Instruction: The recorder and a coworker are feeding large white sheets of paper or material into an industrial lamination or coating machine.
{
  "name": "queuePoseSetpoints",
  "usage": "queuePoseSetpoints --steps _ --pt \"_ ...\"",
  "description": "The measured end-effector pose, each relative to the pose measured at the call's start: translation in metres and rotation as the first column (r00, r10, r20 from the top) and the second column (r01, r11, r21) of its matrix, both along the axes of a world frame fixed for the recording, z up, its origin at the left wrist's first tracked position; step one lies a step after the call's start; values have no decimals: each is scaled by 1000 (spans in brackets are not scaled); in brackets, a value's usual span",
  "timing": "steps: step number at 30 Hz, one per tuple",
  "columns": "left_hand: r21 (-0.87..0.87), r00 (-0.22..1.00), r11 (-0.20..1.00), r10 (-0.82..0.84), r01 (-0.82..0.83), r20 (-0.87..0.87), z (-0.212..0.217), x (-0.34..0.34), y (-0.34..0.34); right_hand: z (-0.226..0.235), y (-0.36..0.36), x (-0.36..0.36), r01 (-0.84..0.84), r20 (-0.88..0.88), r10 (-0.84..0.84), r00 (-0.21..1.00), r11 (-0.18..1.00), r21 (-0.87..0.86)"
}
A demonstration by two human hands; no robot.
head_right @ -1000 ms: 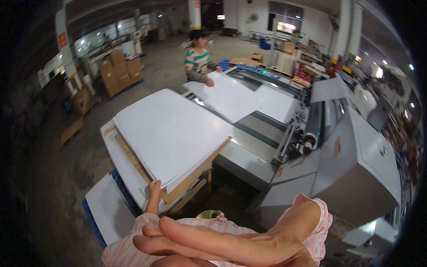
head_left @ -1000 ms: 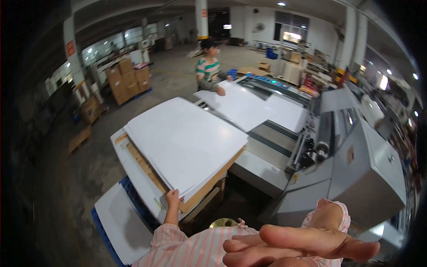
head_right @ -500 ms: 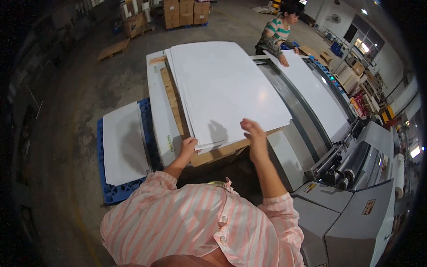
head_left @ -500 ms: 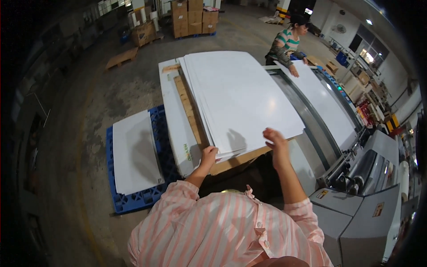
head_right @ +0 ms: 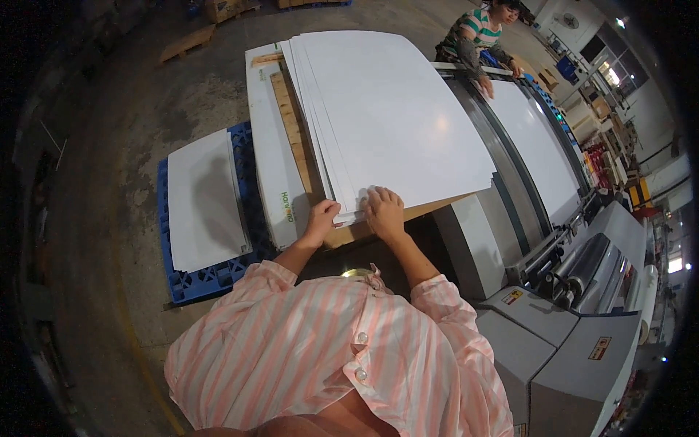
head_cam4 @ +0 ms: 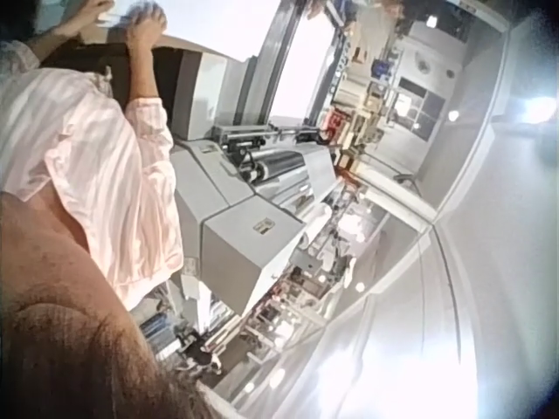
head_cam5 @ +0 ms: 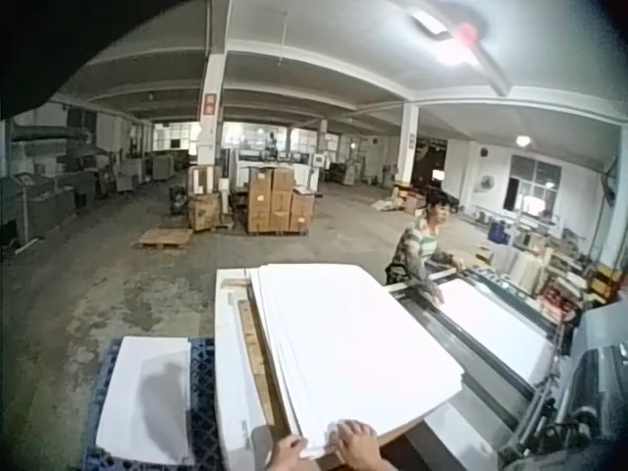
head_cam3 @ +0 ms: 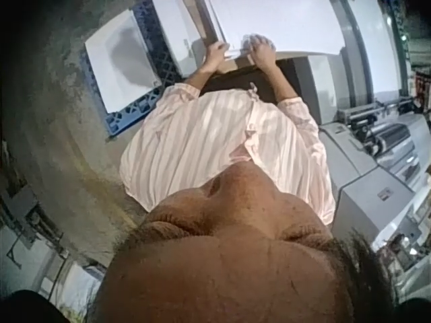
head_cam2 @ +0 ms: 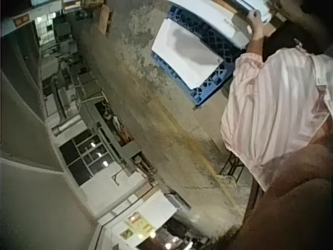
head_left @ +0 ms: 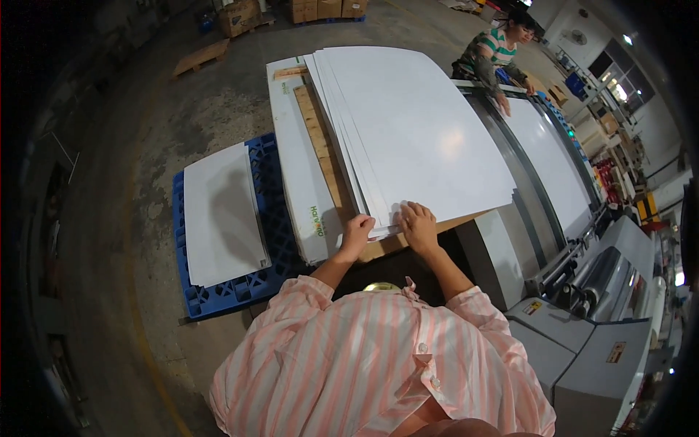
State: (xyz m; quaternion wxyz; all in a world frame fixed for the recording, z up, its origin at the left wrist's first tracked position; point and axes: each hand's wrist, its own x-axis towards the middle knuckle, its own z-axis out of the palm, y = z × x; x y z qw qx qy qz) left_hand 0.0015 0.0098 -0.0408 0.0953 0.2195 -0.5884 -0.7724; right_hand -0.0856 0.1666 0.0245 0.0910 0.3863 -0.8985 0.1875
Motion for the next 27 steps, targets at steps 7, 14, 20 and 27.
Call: queuePoseSetpoints --steps 7,14,20,27 --pt "-83 993 996 -53 44 -110 18 7 2 31 -20 43 -205 -71 199 977 976 -78" --pt "-33 993 994 -105 103 -55 17 9 -4 12 -28 36 -176 -222 171 960 984 -1" --pt "254 988 965 -34 72 -150 22 14 -5 3 -18 37 -53 -115 58 992 997 51" --pt "590 975 801 42 98 -219 29 15 -18 45 -45 43 -25 121 25 992 1000 1"
